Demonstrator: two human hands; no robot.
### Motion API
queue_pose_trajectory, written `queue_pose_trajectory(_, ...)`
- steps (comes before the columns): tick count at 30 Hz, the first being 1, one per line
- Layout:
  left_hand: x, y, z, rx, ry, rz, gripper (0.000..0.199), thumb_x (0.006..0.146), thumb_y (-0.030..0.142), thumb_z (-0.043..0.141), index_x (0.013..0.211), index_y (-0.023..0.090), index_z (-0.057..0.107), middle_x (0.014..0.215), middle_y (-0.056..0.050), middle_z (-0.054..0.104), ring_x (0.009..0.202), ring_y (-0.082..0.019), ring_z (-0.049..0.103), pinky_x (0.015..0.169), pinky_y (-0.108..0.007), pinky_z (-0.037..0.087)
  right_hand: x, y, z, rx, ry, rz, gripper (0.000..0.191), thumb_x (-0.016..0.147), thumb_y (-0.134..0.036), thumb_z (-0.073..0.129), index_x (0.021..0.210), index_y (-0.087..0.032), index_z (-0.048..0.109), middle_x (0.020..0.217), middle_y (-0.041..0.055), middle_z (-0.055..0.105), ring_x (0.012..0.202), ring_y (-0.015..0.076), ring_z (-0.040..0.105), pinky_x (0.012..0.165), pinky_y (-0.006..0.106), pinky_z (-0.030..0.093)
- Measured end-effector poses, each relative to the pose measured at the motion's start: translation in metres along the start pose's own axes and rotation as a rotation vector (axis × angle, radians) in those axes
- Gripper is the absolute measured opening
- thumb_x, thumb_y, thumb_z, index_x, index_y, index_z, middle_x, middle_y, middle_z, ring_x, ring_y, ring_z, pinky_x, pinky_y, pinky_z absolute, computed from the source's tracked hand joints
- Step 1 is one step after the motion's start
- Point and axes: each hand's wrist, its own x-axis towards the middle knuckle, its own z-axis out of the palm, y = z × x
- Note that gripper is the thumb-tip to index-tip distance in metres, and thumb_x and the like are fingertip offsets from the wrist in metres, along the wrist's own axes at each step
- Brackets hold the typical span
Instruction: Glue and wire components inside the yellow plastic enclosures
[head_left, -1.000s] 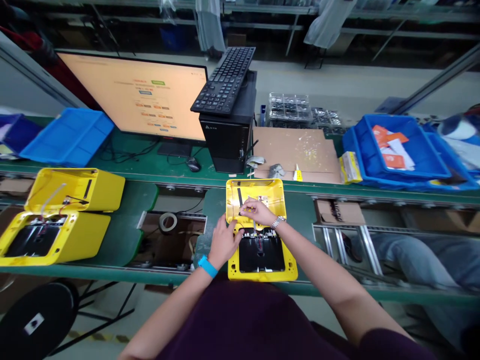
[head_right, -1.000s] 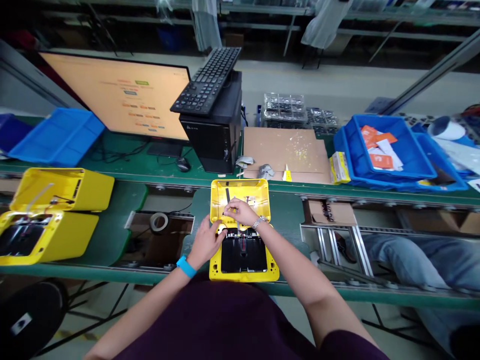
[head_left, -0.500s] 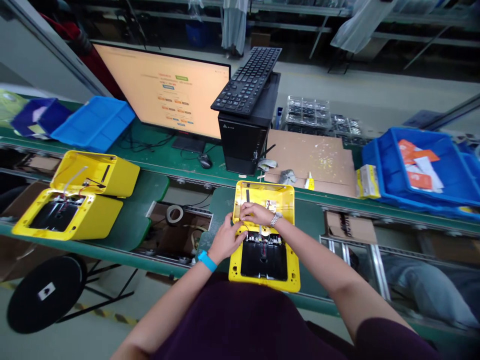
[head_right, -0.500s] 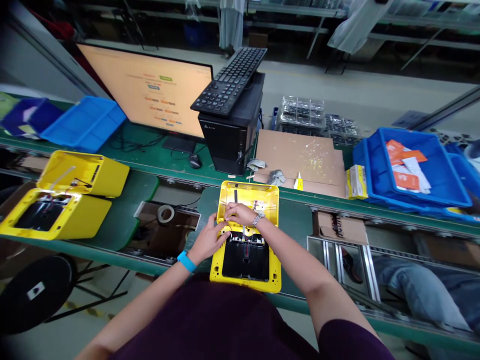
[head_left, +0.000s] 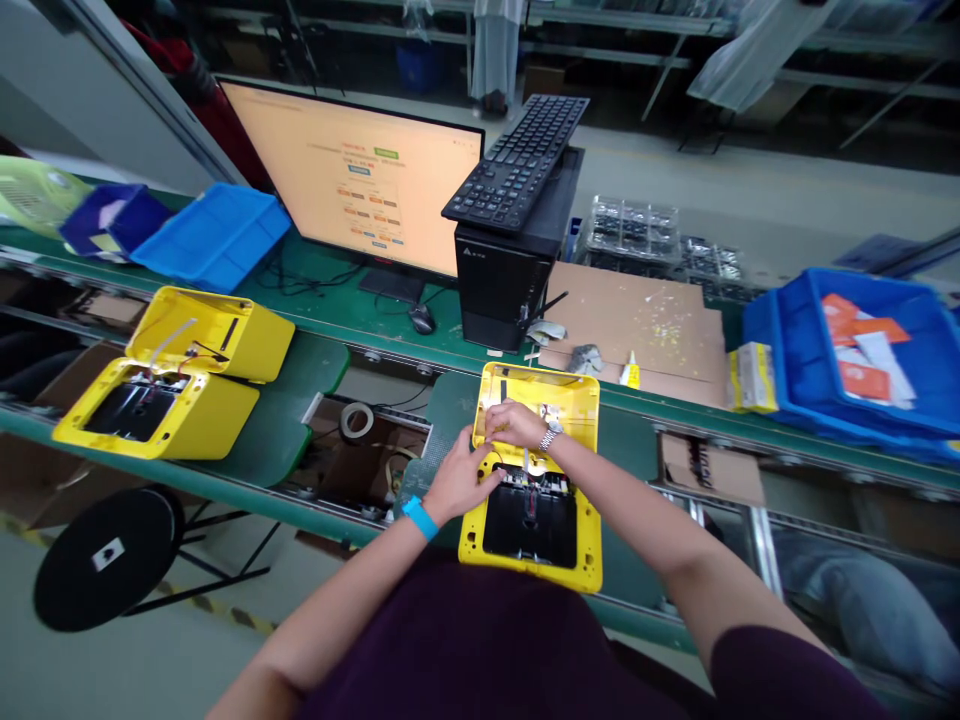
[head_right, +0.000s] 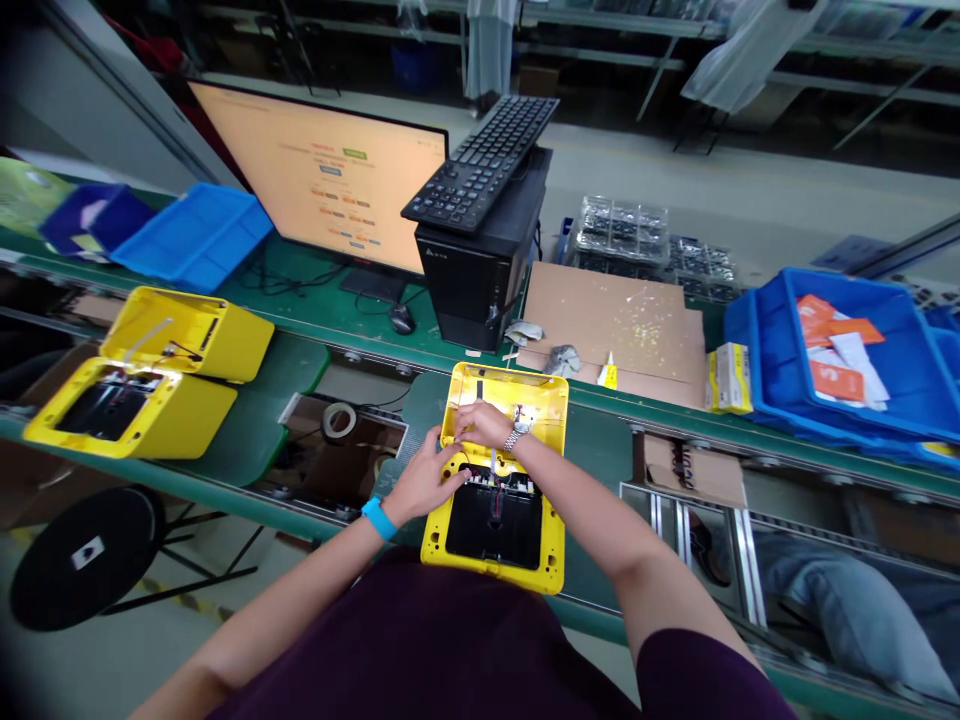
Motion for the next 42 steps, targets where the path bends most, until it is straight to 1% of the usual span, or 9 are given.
queue_pose_trajectory(4, -0.001, -0.004, -0.004, 0.108, -0.022, 0.031, 0.050, 0.097, 0.051, 0.055, 0.139, 0.025, 0.057, 0.150, -0.016, 0.036, 0.127, -0.036, 0.056, 0.105, -0.049, 0.049, 0.003, -0.004, -0.005, 0.019, 0.096, 0.117, 0.035, 0.068, -0.030, 0.089, 0.076, -0.022, 0.056, 0.073, -0.0038, 0.058, 0.064, 0.0154, 0.054, 0.070, 0.030, 0.043)
queue_pose_trajectory(12, 0.012, 0.004, -0.012, 0.412, -0.039, 0.089, 0.065, 0.095, 0.070, 0.044, 0.131, 0.019, 0.063, 0.117, -0.018, 0.056, 0.113, -0.036, 0.055, 0.092, -0.048, 0.047, -0.035, -0.045, -0.009, 0.221, 0.573, 0.305, 0.022, 0.090, -0.038, 0.070, 0.102, -0.023, 0.059, 0.089, 0.0018, 0.063, 0.080, 0.0184, 0.060, 0.075, 0.032, 0.049)
queue_pose_trajectory(16, 0.027, 0.004, -0.016, 0.214, -0.077, 0.005, 0.072, 0.090, 0.078, 0.043, 0.116, 0.018, 0.073, 0.113, -0.017, 0.056, 0.113, -0.036, 0.057, 0.096, -0.050, 0.048, -0.086, -0.080, -0.003, 0.265, 0.799, 0.372, 0.026, 0.090, -0.041, 0.072, 0.106, -0.023, 0.060, 0.089, 0.0019, 0.062, 0.079, 0.0176, 0.059, 0.075, 0.031, 0.049)
queue_pose_trajectory(19, 0.024, -0.023, -0.019, -0.095, -0.091, 0.001, 0.063, 0.099, 0.068, 0.034, 0.142, 0.030, 0.059, 0.147, -0.014, 0.047, 0.140, -0.032, 0.044, 0.110, -0.046, 0.044, -0.134, -0.105, 0.009, 0.315, 0.969, 0.451, 0.027, 0.091, -0.042, 0.073, 0.105, -0.023, 0.060, 0.088, 0.0019, 0.062, 0.079, 0.0175, 0.059, 0.073, 0.031, 0.049)
queue_pose_trajectory(22, 0.004, -0.065, -0.017, -0.143, -0.020, -0.353, 0.072, 0.101, 0.066, 0.024, 0.163, 0.029, 0.021, 0.168, -0.013, 0.025, 0.157, -0.031, 0.018, 0.116, -0.047, 0.038, -0.179, -0.125, 0.026, 0.370, 1.100, 0.546, 0.030, 0.090, -0.046, 0.074, 0.105, -0.023, 0.061, 0.087, 0.0023, 0.062, 0.078, 0.0175, 0.059, 0.071, 0.030, 0.049)
queue_pose_trajectory(24, -0.012, -0.089, -0.013, -0.080, -0.131, -0.638, 0.087, 0.098, 0.070, 0.025, 0.162, 0.012, 0.020, 0.161, -0.026, 0.035, 0.151, -0.041, 0.031, 0.109, -0.053, 0.043, -0.203, -0.137, 0.038, 0.398, 1.129, 0.596, 0.033, 0.089, -0.048, 0.075, 0.104, -0.022, 0.061, 0.086, 0.0024, 0.062, 0.077, 0.0175, 0.059, 0.070, 0.030, 0.049)
queue_pose_trajectory(29, -0.034, -0.114, 0.001, -0.026, -0.277, -0.731, 0.096, 0.090, 0.080, 0.032, 0.145, 0.003, 0.047, 0.131, -0.031, 0.064, 0.122, -0.047, 0.062, 0.097, -0.052, 0.051, -0.225, -0.174, 0.061, 0.489, 0.985, 0.583, 0.032, 0.090, -0.047, 0.074, 0.100, -0.019, 0.063, 0.081, 0.0012, 0.061, 0.072, 0.0149, 0.057, 0.069, 0.028, 0.048)
queue_pose_trajectory(35, -0.029, -0.083, 0.028, -0.009, -0.263, -0.711, 0.105, 0.082, 0.091, 0.028, 0.145, 0.008, 0.044, 0.126, -0.027, 0.068, 0.118, -0.046, 0.065, 0.096, -0.051, 0.051, -0.192, -0.216, 0.086, 0.695, 0.548, 0.496, 0.029, 0.096, -0.047, 0.066, 0.102, -0.019, 0.067, 0.087, 0.0033, 0.068, 0.078, 0.0158, 0.066, 0.073, 0.028, 0.052)
queue_pose_trajectory(42, -0.020, -0.020, 0.100, -0.563, -0.427, -0.491, 0.081, 0.090, 0.076, 0.035, 0.141, 0.015, 0.051, 0.138, -0.020, 0.065, 0.132, -0.035, 0.059, 0.113, -0.047, 0.043, -0.168, -0.156, 0.139, 0.099, -0.052, 0.697, 0.029, 0.092, -0.029, 0.063, 0.115, -0.017, 0.076, 0.121, 0.0144, 0.073, 0.117, 0.0279, 0.066, 0.103, 0.040, 0.048)
